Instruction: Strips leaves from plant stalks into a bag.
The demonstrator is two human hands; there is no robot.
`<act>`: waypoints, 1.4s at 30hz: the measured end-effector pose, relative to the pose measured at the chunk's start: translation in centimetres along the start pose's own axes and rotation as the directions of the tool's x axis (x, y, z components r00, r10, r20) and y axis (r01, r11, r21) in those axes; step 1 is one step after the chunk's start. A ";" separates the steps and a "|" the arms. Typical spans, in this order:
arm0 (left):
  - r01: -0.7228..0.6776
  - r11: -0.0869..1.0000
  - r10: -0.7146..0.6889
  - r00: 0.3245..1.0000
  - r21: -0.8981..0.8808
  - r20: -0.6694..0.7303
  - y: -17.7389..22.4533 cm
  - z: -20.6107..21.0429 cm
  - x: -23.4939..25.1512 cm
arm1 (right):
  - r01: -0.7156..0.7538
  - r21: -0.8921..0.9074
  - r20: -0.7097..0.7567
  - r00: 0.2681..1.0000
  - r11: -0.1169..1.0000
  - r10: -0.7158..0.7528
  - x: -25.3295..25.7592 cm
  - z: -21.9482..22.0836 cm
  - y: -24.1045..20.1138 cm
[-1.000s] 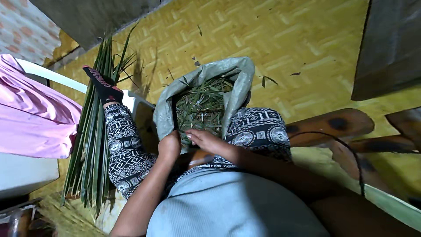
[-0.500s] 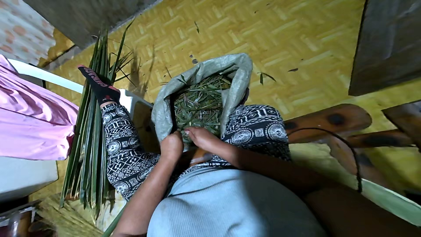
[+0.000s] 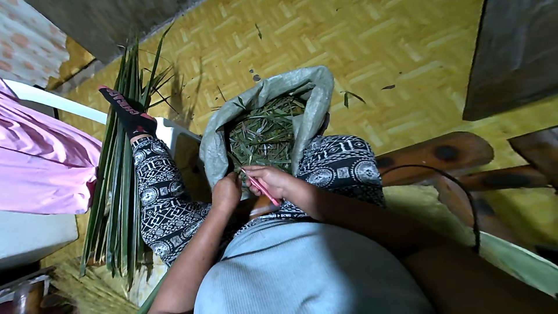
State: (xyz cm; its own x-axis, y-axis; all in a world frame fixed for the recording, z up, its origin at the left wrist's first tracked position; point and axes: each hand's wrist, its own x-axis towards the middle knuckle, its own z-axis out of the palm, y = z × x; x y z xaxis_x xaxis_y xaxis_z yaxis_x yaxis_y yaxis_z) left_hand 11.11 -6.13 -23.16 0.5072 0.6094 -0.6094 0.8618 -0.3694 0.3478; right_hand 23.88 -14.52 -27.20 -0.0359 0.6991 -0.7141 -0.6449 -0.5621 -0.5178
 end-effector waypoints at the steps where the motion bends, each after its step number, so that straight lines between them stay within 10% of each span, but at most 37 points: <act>1: -0.006 1.000 0.006 1.000 -0.023 0.004 -0.1 -0.1 0.0 | -0.013 0.033 0.007 1.000 0.999 0.013 0.0 0.0 -0.1; 12: 0.004 0.962 0.057 0.974 -0.272 0.218 -4.0 -1.9 -2.2 | 0.195 -0.150 -0.058 0.977 0.969 -0.206 0.8 -2.1 -0.2; 16: 0.027 0.999 -0.022 0.995 -0.045 0.100 -2.8 -1.4 -1.7 | 0.227 -0.729 0.033 0.954 0.646 -0.298 -0.8 0.0 -0.4; 21: 0.096 0.985 -0.103 0.994 0.142 0.038 -0.8 -0.9 -1.2 | 0.252 -0.921 0.157 0.939 0.297 -0.307 -1.8 1.8 0.3; 35: 0.086 0.982 -0.084 0.996 0.166 -0.020 -0.1 -0.4 -1.4 | 0.165 -0.975 0.104 0.929 0.146 -0.355 0.0 0.2 0.5; 42: 0.071 0.991 -0.069 0.997 0.114 -0.021 -0.6 -0.5 -1.4 | 0.008 -0.915 -0.166 0.903 0.403 -0.396 2.0 -2.9 -1.5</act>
State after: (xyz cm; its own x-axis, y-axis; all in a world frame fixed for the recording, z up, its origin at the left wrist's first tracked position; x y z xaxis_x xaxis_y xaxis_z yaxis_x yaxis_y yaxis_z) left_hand 9.89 -6.42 -22.20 0.4469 0.6481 -0.6167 0.8883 -0.4029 0.2203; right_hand 26.99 -13.61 -29.26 0.3499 0.7803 -0.5184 0.4384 -0.6254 -0.6455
